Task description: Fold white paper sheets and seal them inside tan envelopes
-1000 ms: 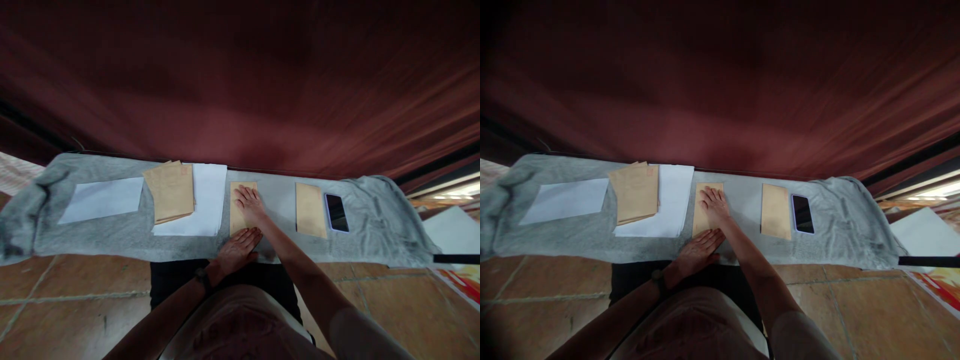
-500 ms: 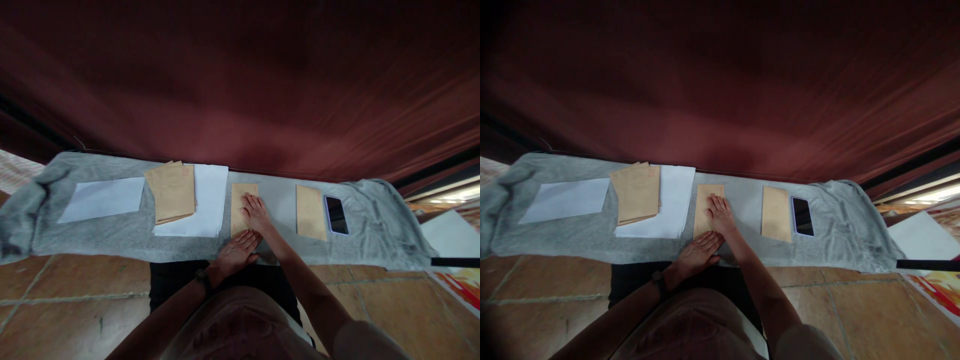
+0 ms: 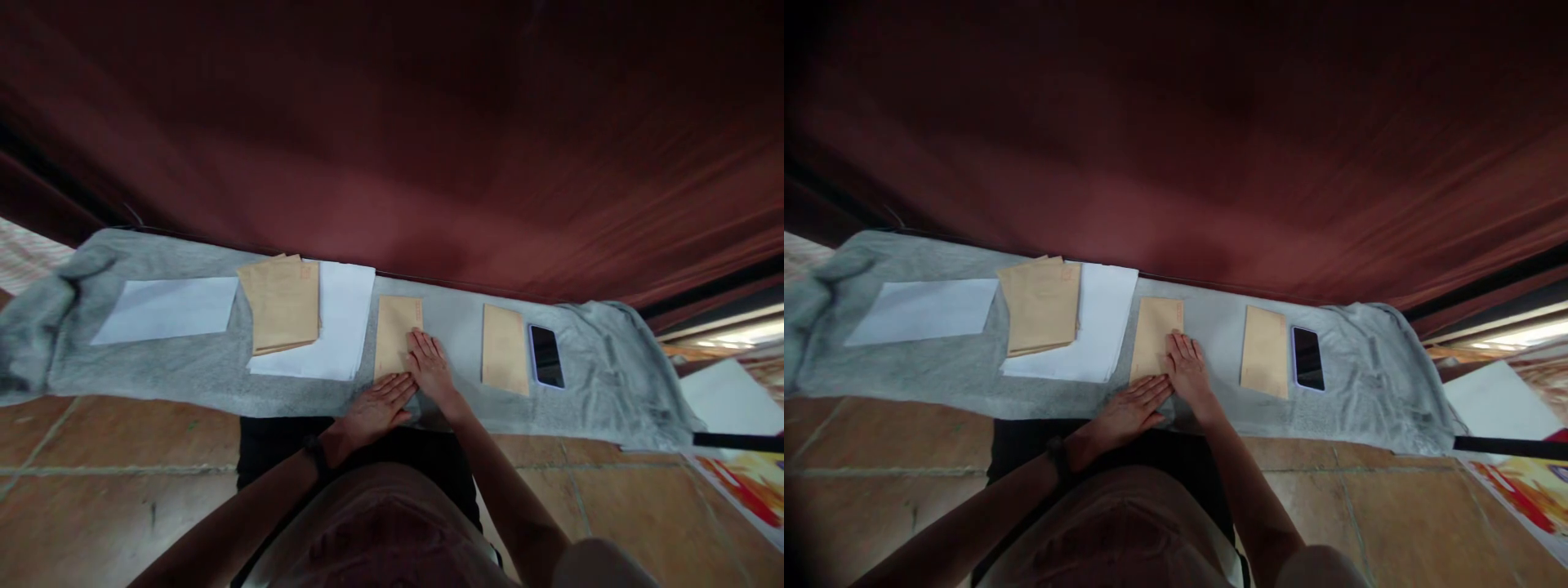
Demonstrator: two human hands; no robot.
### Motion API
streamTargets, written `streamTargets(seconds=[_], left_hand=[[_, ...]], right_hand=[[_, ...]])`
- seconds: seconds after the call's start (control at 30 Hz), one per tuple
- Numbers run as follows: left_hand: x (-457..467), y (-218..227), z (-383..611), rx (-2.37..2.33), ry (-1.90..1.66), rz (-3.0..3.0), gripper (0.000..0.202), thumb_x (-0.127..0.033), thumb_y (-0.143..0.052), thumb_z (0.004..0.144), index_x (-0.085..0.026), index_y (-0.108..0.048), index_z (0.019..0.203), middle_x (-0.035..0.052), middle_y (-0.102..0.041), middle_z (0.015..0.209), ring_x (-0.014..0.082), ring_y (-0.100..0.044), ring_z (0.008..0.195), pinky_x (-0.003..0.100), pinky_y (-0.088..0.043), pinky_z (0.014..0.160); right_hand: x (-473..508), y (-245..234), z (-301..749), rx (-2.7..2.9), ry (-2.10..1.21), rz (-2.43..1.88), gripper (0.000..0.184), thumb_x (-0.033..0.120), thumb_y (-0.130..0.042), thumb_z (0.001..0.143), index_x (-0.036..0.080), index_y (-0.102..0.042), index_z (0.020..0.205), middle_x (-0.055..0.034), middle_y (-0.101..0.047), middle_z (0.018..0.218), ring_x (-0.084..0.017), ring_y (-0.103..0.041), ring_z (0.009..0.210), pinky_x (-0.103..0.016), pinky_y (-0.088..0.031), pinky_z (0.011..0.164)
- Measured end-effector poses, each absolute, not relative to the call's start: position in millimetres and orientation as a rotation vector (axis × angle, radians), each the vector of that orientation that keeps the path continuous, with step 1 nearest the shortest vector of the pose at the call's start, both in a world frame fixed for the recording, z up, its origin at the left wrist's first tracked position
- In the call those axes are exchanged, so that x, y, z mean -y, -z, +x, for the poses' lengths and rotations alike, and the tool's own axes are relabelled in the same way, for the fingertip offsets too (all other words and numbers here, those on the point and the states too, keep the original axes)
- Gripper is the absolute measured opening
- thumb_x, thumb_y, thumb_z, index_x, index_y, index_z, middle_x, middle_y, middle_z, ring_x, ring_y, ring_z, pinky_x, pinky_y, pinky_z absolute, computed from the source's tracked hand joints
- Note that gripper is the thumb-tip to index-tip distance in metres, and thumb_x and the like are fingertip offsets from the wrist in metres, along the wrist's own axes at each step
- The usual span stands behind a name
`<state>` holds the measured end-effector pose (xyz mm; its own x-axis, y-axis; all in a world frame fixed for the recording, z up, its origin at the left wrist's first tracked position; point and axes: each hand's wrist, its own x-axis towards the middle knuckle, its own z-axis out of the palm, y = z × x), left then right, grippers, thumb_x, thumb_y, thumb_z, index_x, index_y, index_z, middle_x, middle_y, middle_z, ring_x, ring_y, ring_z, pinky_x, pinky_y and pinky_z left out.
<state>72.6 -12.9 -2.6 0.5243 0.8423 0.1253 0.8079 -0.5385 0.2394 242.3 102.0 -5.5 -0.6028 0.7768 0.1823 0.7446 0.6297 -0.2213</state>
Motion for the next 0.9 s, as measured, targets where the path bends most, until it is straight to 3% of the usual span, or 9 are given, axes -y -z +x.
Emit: streamTargets(seconds=[0.6, 0.9], left_hand=[[26.2, -1.8, 62.2, -1.528, -0.216, 2.569, 0.075, -0.058, -0.041, 0.104, -0.01, -0.028, 0.16, 0.0162, -0.03, 0.167, 0.0244, -0.02, 0.158, 0.04, -0.017, 0.13], [19.4, -10.7, 65.4, -1.53, -0.23, 2.614, 0.074, -0.058, -0.032, 0.106, -0.005, -0.032, 0.157, 0.019, -0.031, 0.167, 0.0271, -0.025, 0.157, 0.041, -0.014, 0.13]], right_hand=[[-13.5, 5.7, 286.7, 2.682, -0.104, -1.006, 0.061, 0.035, -0.041, 0.109, 0.013, -0.026, 0.163, -0.0133, -0.043, 0.162, -0.027, -0.039, 0.151, -0.05, -0.03, 0.126], [-12.5, 5.5, 285.6, 2.637, -0.121, -0.996, 0.058, 0.033, -0.038, 0.109, 0.016, -0.028, 0.163, -0.0128, -0.048, 0.159, -0.028, -0.045, 0.147, -0.05, -0.03, 0.125]])
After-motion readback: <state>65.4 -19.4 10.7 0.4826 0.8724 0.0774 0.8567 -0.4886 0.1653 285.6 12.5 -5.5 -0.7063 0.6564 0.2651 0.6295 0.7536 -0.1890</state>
